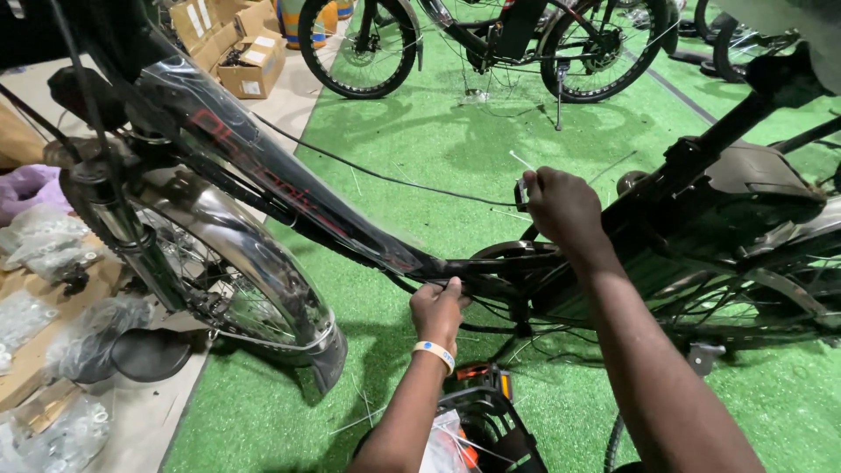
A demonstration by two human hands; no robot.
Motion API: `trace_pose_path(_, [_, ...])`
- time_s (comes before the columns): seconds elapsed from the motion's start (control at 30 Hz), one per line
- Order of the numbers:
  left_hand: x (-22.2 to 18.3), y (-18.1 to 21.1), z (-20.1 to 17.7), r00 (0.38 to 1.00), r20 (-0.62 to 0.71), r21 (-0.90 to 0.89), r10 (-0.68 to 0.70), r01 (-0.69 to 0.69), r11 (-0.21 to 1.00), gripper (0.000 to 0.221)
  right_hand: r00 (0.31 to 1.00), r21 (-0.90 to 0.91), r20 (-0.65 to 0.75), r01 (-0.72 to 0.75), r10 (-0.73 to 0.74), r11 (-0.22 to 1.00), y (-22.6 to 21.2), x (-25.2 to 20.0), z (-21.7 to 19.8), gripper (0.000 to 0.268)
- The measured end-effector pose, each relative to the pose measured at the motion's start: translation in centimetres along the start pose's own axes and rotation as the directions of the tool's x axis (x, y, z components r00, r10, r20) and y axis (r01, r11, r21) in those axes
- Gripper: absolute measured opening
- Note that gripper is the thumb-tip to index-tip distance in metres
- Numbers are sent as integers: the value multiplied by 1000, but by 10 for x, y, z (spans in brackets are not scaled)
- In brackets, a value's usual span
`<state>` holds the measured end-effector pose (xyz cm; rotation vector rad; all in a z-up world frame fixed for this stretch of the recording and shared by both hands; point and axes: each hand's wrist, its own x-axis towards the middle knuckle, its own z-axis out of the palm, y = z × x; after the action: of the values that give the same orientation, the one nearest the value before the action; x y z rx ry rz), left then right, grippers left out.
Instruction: Secure cables to the bicycle frame using zip ties and cut off the excess material.
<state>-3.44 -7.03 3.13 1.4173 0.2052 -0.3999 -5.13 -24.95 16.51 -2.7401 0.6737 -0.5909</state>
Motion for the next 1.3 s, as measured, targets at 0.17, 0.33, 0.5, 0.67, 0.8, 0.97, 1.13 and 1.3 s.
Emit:
trace_pose_path(0.17, [-36,33,1,999,50,-121,-9,15,993,42,998,-58,29,-45,47,997,-23,-37,42,54])
trace_pose_path(0.33, [-16,19,2,997,60,-224,-39,52,973,42,973,-162,217,-40,75,986,-32,-43,67,57])
trace_pose_path(0.5, [34,-35,21,1000,17,-324,21,-14,946,27,959,-238,250,-70,131,969,-37,-45,56,33])
trace_pose_path(0.67, [-15,6,9,999,9,-261,47,-43,964,29,941,-67,338,33,-8,997,-46,-60,27,23])
trace_pose_path(0.8, [6,-3,12,998,15,-168,65,-61,984,20,867,211,472,64,-159,975,-79,-90,-26,24])
trace_pose_path(0.97, [-21,20,6,995,91,-200,40,-22,980,23,892,273,415,64,-178,960,-42,-81,-7,21])
trace_pose_path(1.13, [-25,20,0,996,85,-273,25,-1,962,23,980,40,196,28,-36,999,1,-51,31,14])
trace_pose_path(1.3, [-20,10,-5,993,120,-72,-2,11,997,9,966,-63,220,-126,137,990,0,-39,55,17])
